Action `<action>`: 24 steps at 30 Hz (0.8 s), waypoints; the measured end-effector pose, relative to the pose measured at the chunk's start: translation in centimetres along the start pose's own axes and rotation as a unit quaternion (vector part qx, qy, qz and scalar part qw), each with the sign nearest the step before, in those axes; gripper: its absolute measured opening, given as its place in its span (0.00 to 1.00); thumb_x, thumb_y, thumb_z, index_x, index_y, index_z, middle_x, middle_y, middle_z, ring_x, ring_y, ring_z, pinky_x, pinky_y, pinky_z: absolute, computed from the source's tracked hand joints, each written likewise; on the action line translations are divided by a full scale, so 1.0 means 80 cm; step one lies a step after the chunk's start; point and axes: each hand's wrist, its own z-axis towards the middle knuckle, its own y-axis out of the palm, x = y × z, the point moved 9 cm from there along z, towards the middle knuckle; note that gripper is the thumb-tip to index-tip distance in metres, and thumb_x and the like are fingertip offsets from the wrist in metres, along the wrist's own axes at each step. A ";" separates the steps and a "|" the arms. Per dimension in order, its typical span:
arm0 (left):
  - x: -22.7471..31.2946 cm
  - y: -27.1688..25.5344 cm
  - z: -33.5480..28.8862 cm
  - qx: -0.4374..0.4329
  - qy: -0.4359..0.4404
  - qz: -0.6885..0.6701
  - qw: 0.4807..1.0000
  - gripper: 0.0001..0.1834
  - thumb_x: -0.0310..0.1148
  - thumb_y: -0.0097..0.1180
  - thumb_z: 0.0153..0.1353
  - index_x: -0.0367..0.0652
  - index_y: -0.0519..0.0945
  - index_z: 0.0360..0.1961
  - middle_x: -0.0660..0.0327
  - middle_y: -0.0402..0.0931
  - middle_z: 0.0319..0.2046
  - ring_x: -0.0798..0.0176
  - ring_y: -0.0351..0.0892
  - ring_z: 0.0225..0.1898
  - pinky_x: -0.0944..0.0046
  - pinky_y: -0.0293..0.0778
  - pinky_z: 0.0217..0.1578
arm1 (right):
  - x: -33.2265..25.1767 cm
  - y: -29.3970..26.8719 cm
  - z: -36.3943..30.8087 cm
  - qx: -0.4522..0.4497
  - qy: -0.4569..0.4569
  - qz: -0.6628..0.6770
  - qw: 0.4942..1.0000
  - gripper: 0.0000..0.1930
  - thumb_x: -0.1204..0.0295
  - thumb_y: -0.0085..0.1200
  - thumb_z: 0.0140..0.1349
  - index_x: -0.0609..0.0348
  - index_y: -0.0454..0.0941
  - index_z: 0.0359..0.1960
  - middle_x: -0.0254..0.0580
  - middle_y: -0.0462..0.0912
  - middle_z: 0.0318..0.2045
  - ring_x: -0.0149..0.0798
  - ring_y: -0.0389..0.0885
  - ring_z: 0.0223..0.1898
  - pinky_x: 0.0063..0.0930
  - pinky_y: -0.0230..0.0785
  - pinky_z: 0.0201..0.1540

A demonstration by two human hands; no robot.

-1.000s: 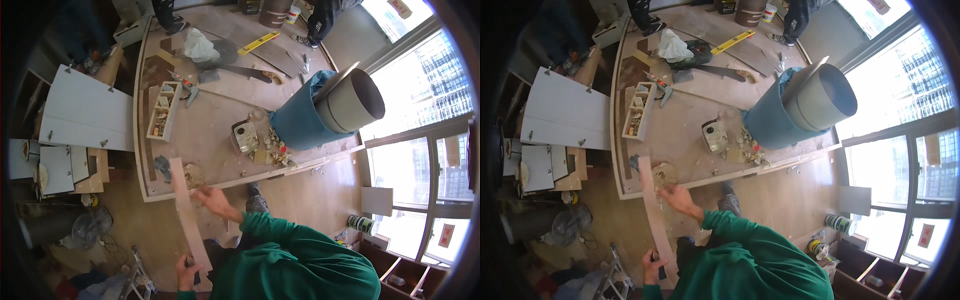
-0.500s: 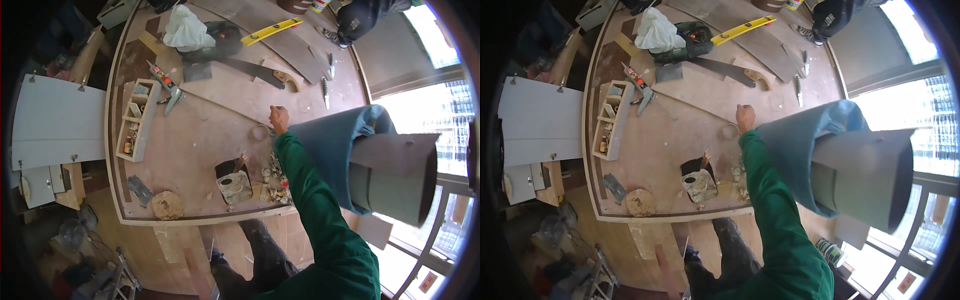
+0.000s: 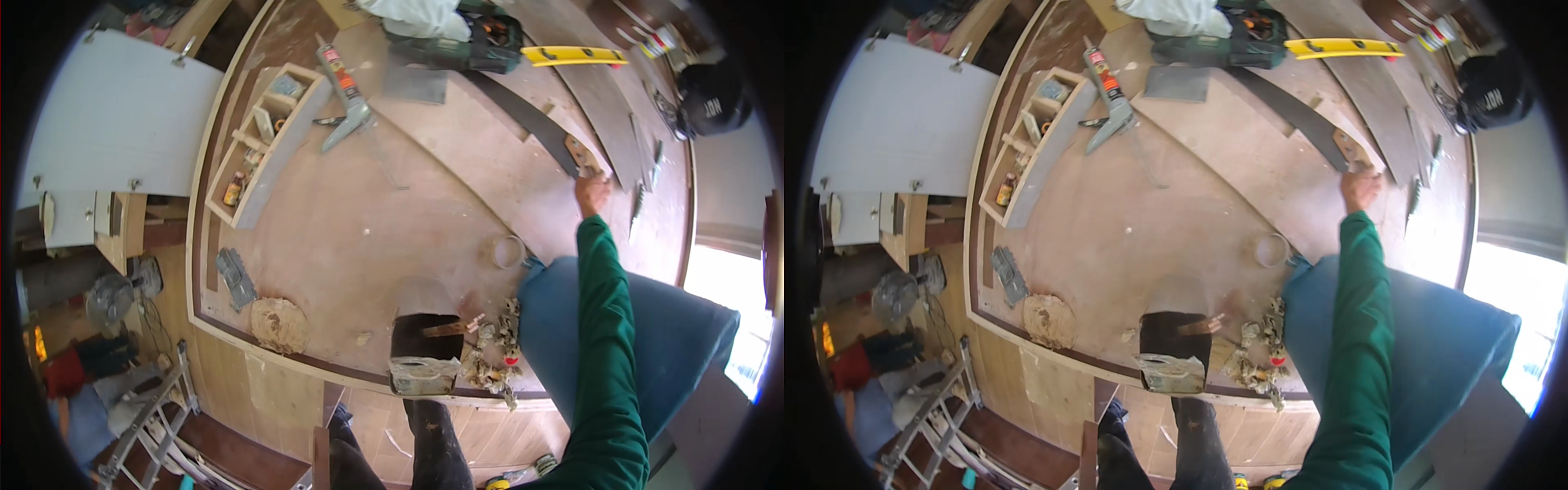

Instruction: The person trims the edge of a wooden cabinet using a utility knife, then walks through the room to pick up a small wooden block and a piece of wood. The person continues to handle the wood pieces while moving around the construction site.

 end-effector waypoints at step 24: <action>0.097 0.042 -0.023 0.012 0.124 0.034 0.992 0.07 0.23 0.62 0.53 0.37 0.79 0.34 0.64 0.75 0.26 0.70 0.75 0.29 0.67 0.74 0.29 | -0.102 -0.222 0.057 -0.129 -0.071 -0.072 0.986 0.34 0.44 0.50 0.58 0.71 0.78 0.45 0.53 0.84 0.27 0.42 0.85 0.24 0.36 0.75 0.23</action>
